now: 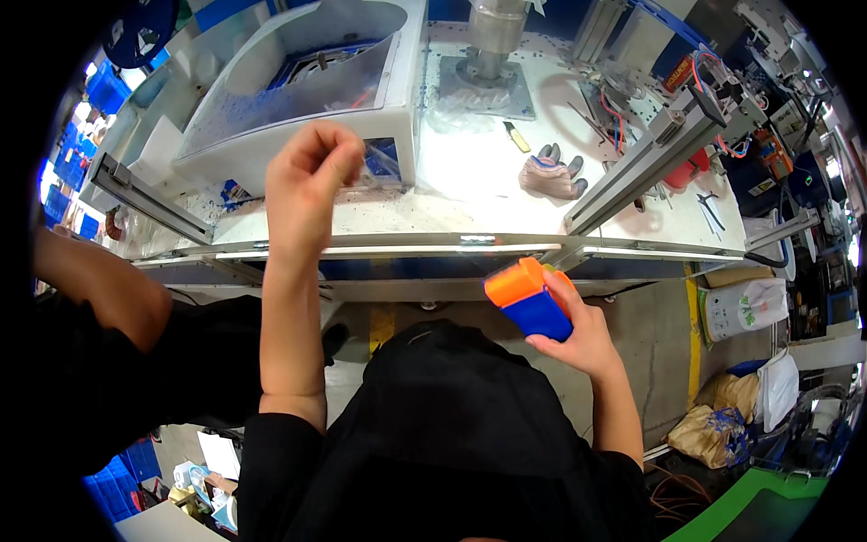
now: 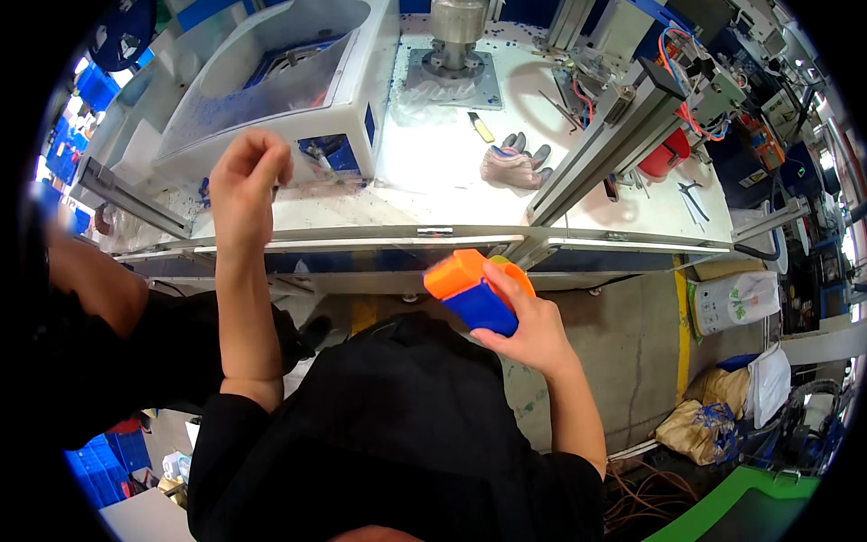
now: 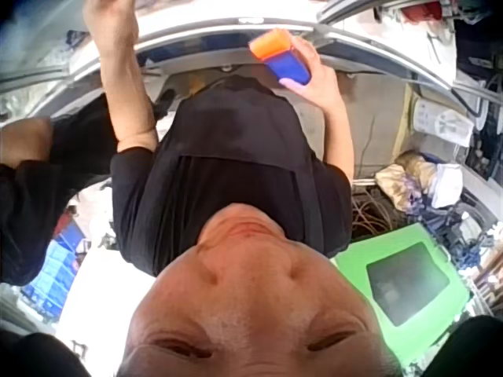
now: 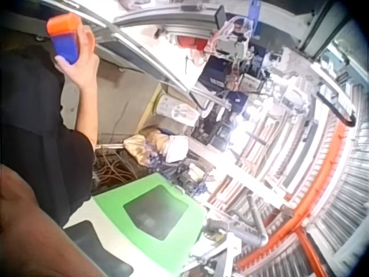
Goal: The person places a blue plastic bin on the floor and walks to a machine. They pick up a white plastic sheet and wrap it around a cylindrical component on the machine, securing it with a tie. The person then walks to a large bag and uses a metal tube to scoop blue pellets into it.
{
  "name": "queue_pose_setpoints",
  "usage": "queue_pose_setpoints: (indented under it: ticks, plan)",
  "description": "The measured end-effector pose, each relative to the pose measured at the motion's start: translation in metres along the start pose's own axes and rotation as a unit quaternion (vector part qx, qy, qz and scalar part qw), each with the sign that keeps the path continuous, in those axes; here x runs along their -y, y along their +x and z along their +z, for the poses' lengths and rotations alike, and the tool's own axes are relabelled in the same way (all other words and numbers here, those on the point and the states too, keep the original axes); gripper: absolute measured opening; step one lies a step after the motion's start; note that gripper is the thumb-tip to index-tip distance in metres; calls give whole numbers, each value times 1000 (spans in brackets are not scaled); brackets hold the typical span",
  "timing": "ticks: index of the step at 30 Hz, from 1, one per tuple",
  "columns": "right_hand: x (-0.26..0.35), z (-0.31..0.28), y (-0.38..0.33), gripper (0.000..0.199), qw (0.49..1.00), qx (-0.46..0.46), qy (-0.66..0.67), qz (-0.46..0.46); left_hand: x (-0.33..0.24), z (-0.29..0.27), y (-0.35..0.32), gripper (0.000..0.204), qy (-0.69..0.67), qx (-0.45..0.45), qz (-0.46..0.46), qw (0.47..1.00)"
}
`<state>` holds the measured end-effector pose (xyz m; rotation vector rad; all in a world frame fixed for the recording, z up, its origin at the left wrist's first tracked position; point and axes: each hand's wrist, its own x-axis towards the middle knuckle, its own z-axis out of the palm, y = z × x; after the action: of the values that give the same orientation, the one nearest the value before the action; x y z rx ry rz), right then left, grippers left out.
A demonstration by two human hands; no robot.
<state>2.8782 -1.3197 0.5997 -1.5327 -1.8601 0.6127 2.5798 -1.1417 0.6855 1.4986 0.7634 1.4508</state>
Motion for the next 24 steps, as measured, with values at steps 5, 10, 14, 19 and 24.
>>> queue_pose_setpoints:
  ticks: [5, 10, 14, 19, 24]
  plan:
    - [-7, -5, -6, 86, 999, -15, -28, 23, 8, -7, 6, 3, 1, 0, 14, 1000]
    - [1, 2, 11, 85, 980, -72, -172, 72, -43, 54, -40, 13, 240, 143, 335, 900]
    - [25, 10, 57, 87, 951, -121, -285, 9, -62, 79, -35, 18, 307, 134, 464, 820]
    - [-4, 4, 124, 76, 927, -123, -355, -1, -111, 75, -24, 15, 296, 19, 506, 810]
    - [-32, 9, 163, 66, 920, -140, -367, 1, -125, 67, 12, 14, 262, 74, 402, 874]
